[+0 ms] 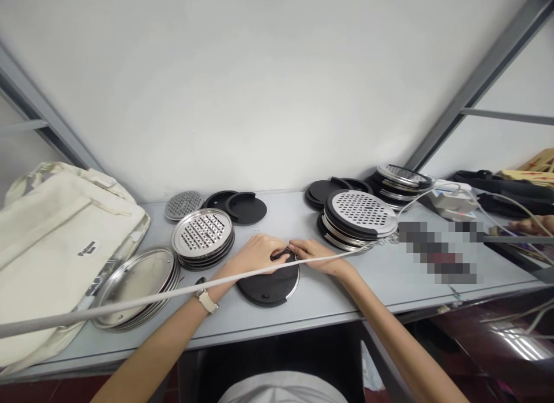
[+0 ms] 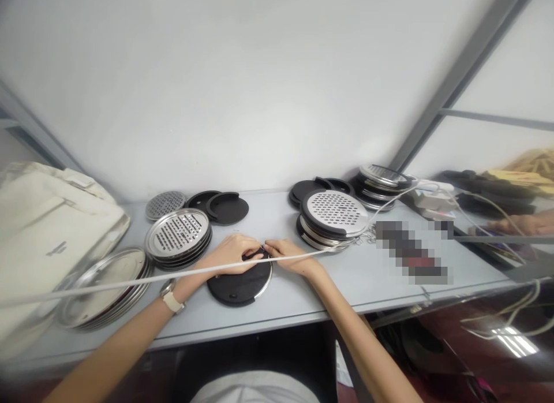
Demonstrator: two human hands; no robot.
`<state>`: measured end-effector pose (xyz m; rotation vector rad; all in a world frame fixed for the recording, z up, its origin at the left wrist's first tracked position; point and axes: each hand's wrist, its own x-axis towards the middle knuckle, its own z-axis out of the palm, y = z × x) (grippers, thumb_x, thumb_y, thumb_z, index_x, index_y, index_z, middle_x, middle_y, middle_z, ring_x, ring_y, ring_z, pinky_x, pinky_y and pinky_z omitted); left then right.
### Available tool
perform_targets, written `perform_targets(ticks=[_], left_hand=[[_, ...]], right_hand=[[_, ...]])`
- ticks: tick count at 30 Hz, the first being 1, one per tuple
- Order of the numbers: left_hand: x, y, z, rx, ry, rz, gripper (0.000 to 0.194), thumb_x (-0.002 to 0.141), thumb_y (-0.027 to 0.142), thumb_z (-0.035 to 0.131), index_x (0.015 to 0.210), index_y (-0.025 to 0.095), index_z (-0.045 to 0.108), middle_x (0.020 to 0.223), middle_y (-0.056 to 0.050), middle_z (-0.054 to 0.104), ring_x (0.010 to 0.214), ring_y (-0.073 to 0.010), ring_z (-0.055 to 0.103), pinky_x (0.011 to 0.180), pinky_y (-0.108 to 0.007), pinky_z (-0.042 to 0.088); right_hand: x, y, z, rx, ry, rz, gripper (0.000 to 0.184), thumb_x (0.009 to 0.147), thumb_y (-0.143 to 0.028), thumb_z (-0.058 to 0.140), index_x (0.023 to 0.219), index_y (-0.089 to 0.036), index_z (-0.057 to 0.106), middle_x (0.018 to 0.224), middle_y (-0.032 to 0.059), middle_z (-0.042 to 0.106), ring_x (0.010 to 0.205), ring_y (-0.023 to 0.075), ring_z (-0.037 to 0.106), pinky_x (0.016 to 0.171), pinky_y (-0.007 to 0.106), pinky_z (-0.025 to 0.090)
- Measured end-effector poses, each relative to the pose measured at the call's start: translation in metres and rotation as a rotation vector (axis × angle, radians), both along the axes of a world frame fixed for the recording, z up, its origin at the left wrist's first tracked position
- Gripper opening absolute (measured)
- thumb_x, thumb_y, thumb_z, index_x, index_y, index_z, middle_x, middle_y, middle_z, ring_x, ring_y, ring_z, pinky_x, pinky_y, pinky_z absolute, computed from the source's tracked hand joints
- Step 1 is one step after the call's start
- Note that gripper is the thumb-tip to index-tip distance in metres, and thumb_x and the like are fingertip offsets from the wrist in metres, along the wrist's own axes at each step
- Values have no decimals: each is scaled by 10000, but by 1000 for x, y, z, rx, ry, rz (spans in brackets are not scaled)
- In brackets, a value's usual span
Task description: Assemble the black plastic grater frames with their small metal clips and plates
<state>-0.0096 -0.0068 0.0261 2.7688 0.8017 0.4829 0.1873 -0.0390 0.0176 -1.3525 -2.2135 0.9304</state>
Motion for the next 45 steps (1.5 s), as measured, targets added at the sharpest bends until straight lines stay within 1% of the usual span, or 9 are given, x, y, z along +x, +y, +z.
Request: perform_targets(ticks=[10, 15, 23, 29, 31, 33, 35, 38, 45], left_hand=[[0, 0, -1, 10, 15, 4, 276, 841, 339, 486, 619, 176, 474, 558, 24, 495, 494, -101, 387, 529, -260, 244], [-1, -1, 0, 4, 10, 0, 273, 840, 335, 489, 620, 173, 479, 563, 21, 499, 494, -101, 390, 528, -260, 250], [0, 1, -3, 6, -4, -7, 277, 837, 317, 482, 604, 167, 485, 547, 19, 481, 497, -101, 391, 526, -264, 256], [-1, -1, 2, -31, 8, 2, 259, 831, 318, 496, 620, 170, 476, 565, 22, 482, 516, -103, 402, 524, -259, 276], [-2, -3, 5, -45, -7, 17, 208, 831, 316, 501, 676, 179, 485, 613, 22, 499, 551, -112, 434, 551, -257, 323], [-2, -6, 8, -70, -65, 31, 116, 826, 305, 515, 840, 191, 500, 764, 5, 548, 657, -133, 500, 631, -266, 399], [-2, -9, 10, -108, -127, 8, 206, 827, 263, 519, 1016, 195, 471, 971, -43, 556, 854, -164, 544, 773, -295, 447], [-3, -10, 10, -165, -159, -56, 344, 850, 220, 496, 1177, 202, 390, 1161, -92, 502, 1073, -198, 507, 926, -354, 432], [-2, -8, 5, -197, -163, -90, 360, 866, 238, 493, 1201, 213, 362, 1184, -89, 498, 1131, -203, 486, 969, -366, 425]], right_hand=[[-1, 2, 3, 25, -80, -1, 383, 934, -373, 319, 696, -154, 526, 584, -29, 453, 570, 112, 412, 560, 251, 276], [0, 3, 0, 29, -59, -9, 380, 929, -370, 329, 683, -155, 524, 577, -32, 446, 571, 110, 410, 555, 246, 273], [-2, -1, -1, 41, -47, -41, 377, 933, -362, 327, 715, -154, 553, 598, -19, 500, 575, 115, 430, 570, 252, 292], [-4, -5, -4, 60, -51, -85, 380, 936, -365, 323, 694, -159, 531, 617, -6, 524, 581, 118, 442, 571, 253, 296], [-4, -6, -7, 87, -40, -95, 369, 938, -357, 318, 712, -162, 534, 639, -4, 536, 590, 118, 443, 578, 256, 296], [-4, -6, -10, 101, -41, -116, 373, 937, -364, 320, 688, -167, 517, 608, -14, 510, 569, 115, 424, 560, 256, 281], [-4, -6, -12, 101, -34, -117, 376, 936, -367, 322, 679, -170, 513, 594, -17, 500, 563, 116, 421, 554, 256, 280], [-3, -5, -12, 96, -2, -94, 370, 938, -367, 317, 717, -172, 541, 613, -12, 527, 567, 120, 437, 563, 258, 299], [-5, -7, -8, 96, 5, -102, 369, 937, -361, 324, 777, -164, 592, 696, 26, 603, 614, 142, 496, 600, 263, 330]])
